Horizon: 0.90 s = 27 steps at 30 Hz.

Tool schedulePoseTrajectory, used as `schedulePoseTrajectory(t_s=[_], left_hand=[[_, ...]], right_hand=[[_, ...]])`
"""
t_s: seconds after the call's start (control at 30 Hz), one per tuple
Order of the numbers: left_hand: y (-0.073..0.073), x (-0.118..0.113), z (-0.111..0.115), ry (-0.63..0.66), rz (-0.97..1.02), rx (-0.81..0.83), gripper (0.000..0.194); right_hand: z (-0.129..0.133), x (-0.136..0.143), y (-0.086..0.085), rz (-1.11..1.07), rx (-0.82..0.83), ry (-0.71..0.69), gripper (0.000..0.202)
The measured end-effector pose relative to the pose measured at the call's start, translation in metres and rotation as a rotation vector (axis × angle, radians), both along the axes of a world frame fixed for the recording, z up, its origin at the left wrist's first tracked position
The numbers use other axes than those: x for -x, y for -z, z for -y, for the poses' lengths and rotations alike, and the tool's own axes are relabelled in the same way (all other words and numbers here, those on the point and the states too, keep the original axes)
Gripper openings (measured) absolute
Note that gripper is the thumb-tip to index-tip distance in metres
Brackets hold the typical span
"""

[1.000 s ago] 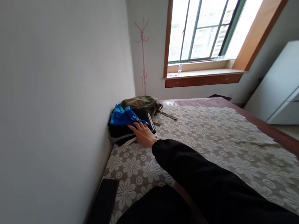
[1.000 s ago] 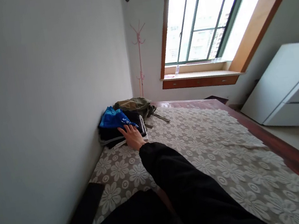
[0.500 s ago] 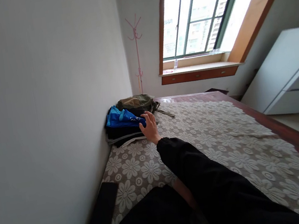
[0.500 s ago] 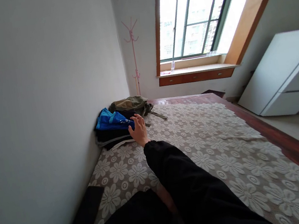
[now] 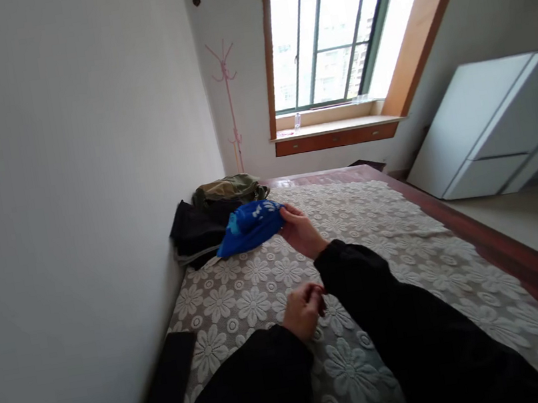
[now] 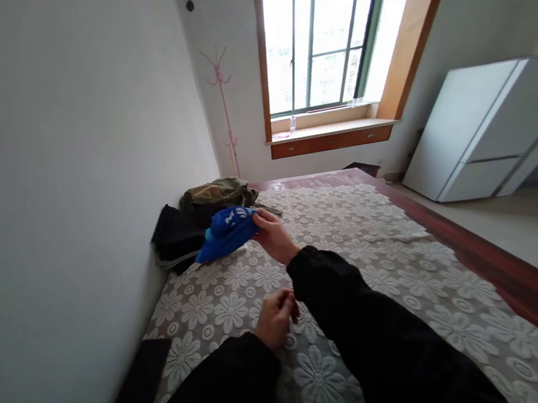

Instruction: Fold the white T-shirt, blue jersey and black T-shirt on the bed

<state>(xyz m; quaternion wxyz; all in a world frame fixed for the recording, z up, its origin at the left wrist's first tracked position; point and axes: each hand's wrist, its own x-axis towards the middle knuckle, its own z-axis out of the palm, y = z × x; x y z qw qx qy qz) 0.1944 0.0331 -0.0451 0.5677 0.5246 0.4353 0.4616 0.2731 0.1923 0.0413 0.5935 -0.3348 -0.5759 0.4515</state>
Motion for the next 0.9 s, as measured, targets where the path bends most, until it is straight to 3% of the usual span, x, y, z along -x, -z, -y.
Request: schedulePoseTrajectory(t_s=[0.07,0.17,0.23,0.3,0.43,0.57,0.67,0.77,0.83,0.9], left_hand=[[-0.001,0.002,-0.008,-0.137,0.076,0.032,0.037],[-0.004,0.007,-0.017,-0.251,0.141,0.035,0.040],[-0.006,0.009,-0.018,-0.301,0.161,0.022,0.039],[-0.007,0.010,-0.017,-0.335,0.152,0.001,0.035],[-0.009,0.007,-0.008,-0.275,-0.068,-0.120,0.022],[-0.012,0.002,0.003,-0.142,-0.357,-0.322,0.055],[-0.015,0.000,0.007,-0.070,-0.437,-0.311,0.078],[-0.017,0.000,0.008,-0.047,-0.490,-0.273,0.089],[-0.018,0.000,0.007,-0.065,-0.458,-0.250,0.082],[-0.020,0.000,0.006,-0.060,-0.421,-0.224,0.060]], right_hand=[[0.012,-0.073,0.005,0.011,0.143,-0.020,0.037],[0.038,-0.173,0.021,0.256,0.321,0.214,0.038],[0.060,-0.217,0.037,0.323,0.349,0.320,0.049],[0.083,-0.241,0.055,0.358,0.331,0.373,0.058],[0.111,-0.254,0.087,0.388,0.270,0.396,0.053],[0.117,-0.256,0.098,0.417,0.200,0.402,0.055],[0.120,-0.256,0.098,0.552,0.030,0.332,0.056],[0.125,-0.252,0.095,0.680,-0.123,0.243,0.066],[0.128,-0.250,0.093,0.717,-0.181,0.196,0.073],[0.129,-0.248,0.091,0.729,-0.199,0.158,0.069]])
